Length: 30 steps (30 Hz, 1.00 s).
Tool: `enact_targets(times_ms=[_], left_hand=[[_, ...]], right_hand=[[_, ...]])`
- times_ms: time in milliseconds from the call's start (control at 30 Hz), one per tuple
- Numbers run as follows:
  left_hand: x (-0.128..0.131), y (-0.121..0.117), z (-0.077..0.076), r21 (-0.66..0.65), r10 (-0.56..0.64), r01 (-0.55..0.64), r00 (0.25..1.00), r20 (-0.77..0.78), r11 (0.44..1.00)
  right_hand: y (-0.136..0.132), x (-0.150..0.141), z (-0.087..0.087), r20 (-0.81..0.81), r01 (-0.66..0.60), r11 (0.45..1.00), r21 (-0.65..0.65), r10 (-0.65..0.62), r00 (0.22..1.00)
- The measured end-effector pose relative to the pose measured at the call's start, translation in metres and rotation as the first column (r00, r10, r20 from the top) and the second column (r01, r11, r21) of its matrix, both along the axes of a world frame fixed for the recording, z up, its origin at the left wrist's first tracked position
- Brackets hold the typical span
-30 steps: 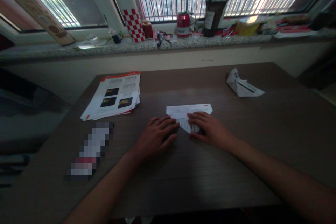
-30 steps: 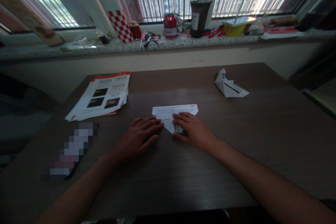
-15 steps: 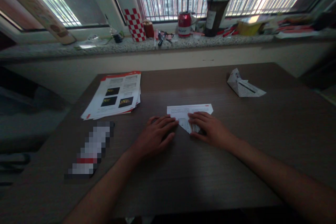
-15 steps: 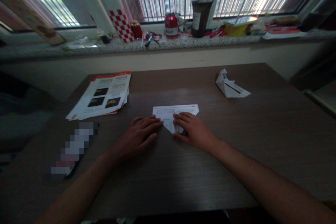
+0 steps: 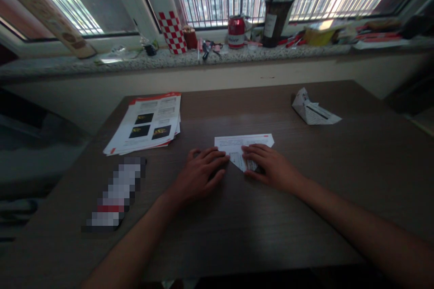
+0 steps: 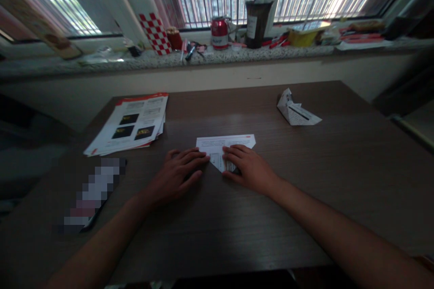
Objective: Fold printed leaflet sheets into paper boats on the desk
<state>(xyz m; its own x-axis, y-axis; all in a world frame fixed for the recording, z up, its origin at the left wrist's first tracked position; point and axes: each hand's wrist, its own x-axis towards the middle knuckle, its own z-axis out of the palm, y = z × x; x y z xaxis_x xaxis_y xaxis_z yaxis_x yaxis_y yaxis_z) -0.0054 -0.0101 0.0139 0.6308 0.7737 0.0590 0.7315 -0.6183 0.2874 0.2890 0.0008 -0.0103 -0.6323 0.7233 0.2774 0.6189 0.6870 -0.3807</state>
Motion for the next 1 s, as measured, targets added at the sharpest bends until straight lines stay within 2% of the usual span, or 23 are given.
enact_targets(times_ms=[600, 1000], left_hand=[[0.003, -0.002, 0.000, 0.029, 0.002, -0.001, 1.000, -0.008, 1.000], [0.019, -0.017, -0.005, 0.148, 0.019, -0.004, 0.995, -0.096, 0.989]], right_hand=[[0.000, 0.000, 0.001, 0.012, -0.003, 1.000, -0.013, 0.003, 1.000], [0.000, 0.000, -0.002, -0.061, 0.028, 0.998, -0.053, -0.031, 0.998]])
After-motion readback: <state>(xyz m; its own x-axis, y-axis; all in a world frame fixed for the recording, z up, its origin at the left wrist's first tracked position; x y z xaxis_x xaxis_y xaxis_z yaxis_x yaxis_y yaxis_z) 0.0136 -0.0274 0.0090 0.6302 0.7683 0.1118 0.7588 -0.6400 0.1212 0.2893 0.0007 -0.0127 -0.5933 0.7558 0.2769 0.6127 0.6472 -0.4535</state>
